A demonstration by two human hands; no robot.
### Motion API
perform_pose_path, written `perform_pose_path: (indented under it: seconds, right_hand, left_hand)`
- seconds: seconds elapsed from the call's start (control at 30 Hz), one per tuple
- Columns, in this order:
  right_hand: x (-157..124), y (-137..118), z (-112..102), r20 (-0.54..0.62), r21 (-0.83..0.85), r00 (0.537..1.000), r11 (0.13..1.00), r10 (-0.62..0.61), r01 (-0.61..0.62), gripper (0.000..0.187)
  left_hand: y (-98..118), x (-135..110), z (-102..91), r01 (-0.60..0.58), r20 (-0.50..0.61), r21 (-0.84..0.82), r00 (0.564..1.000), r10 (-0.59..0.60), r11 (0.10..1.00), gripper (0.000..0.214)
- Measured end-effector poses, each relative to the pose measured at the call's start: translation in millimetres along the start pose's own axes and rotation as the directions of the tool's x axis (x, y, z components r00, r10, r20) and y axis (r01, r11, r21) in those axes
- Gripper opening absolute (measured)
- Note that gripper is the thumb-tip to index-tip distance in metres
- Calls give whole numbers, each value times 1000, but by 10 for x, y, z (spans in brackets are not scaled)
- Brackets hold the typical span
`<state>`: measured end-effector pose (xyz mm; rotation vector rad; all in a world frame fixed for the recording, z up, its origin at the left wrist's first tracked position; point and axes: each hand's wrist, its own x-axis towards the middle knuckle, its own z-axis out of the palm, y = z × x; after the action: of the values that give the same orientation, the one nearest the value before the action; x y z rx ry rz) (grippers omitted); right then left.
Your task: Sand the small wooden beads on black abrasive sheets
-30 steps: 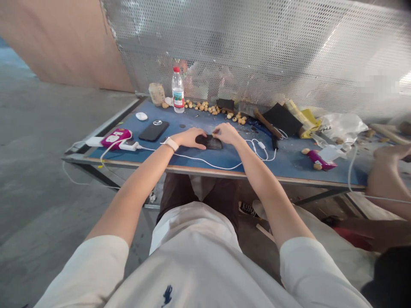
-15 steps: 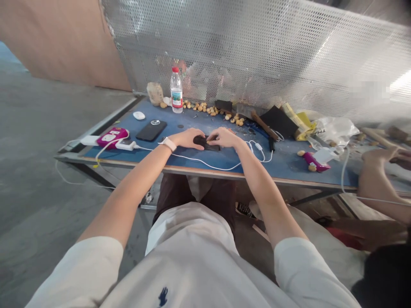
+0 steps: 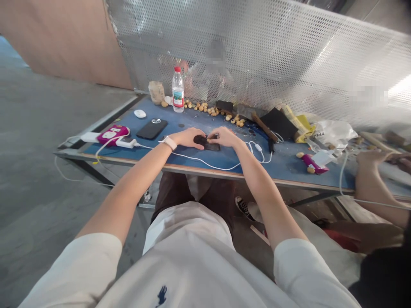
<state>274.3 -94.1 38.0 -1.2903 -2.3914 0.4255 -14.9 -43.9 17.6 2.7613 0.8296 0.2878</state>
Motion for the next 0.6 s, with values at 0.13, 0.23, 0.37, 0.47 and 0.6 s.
perform_pose_path:
  seconds: [0.13, 0.23, 0.37, 0.47, 0.6]
  right_hand:
    - [76, -4, 46, -99, -62, 995, 998, 10, -16, 23]
    - [52, -3, 12, 10, 8, 1000, 1000, 7, -7, 19]
    - [12, 38, -15, 41, 55, 999, 998, 3, -5, 22]
    - [52, 80, 16, -75, -32, 996, 999, 38, -40, 24]
    - [76, 132, 24, -62, -68, 997, 997, 41, -45, 41]
  left_hand:
    - [-23, 0, 12, 9, -23, -3, 1000, -9, 1000, 85]
    - [-43, -2, 17, 14, -14, 4, 1000, -14, 1000, 89]
    - [-74, 9, 20, -6, 12, 13, 1000, 6, 1000, 90]
    - [-99, 17, 28, -2, 6, 18, 1000, 1, 1000, 93]
    - [-106, 16, 35, 2, 10, 20, 1000, -2, 1000, 93]
